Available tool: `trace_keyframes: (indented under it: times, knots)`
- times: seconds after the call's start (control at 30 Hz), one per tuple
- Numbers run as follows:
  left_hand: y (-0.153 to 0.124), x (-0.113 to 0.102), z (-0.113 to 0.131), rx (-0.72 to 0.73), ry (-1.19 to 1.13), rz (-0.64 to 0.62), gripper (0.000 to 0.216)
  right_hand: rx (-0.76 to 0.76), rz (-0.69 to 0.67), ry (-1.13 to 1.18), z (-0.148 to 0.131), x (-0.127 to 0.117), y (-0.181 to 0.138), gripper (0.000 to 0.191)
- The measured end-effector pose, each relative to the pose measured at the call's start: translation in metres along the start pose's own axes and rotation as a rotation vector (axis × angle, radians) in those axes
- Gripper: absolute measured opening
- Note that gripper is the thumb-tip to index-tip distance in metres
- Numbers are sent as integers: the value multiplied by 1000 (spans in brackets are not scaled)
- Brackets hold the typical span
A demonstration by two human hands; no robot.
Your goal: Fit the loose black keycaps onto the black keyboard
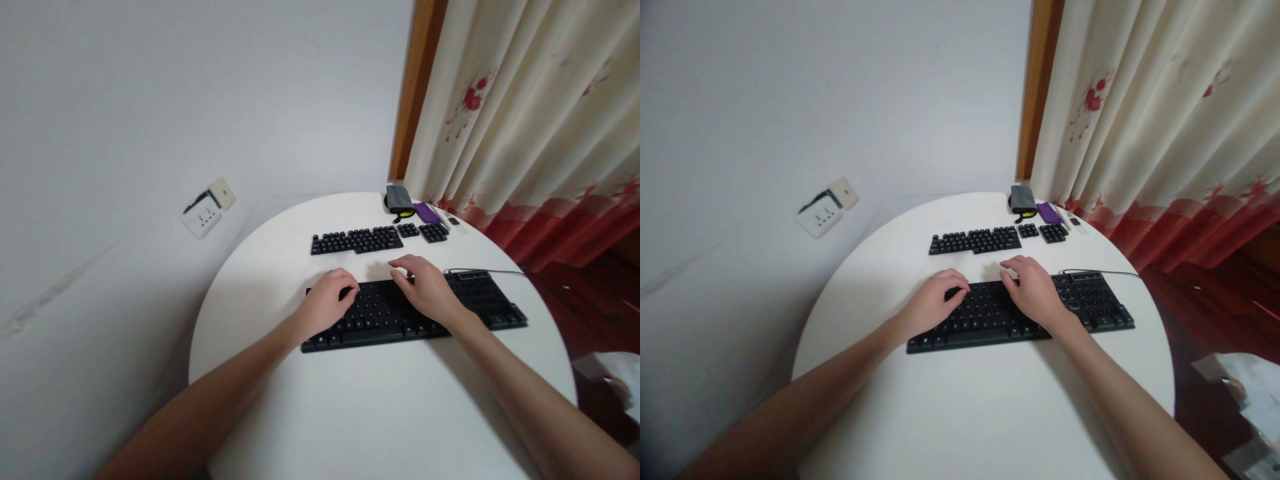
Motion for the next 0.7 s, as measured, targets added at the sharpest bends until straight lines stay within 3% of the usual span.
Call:
trace_keyframes:
  times: [0.3,0.47,0.7]
  knots:
    - [-1,-7,-1,32,22,80,17,-170,-68,-338,-40,38,46,41]
    - [1,-21,-7,25,59,166,16,-162,-138,-430,-39,57,67,42]
    - [3,-31,-11,30,75,219,15,-153,-194,-452,-32,67,70,42]
Point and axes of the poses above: each hand's wrist, its own y-axis towards the middle knuckle, its own x-axis out of the palm, z = x × y, the point moved 5 cm from there along y, towards the middle knuckle, and after that the axes turned 14 degrees about -y, right-handed, at the moved point
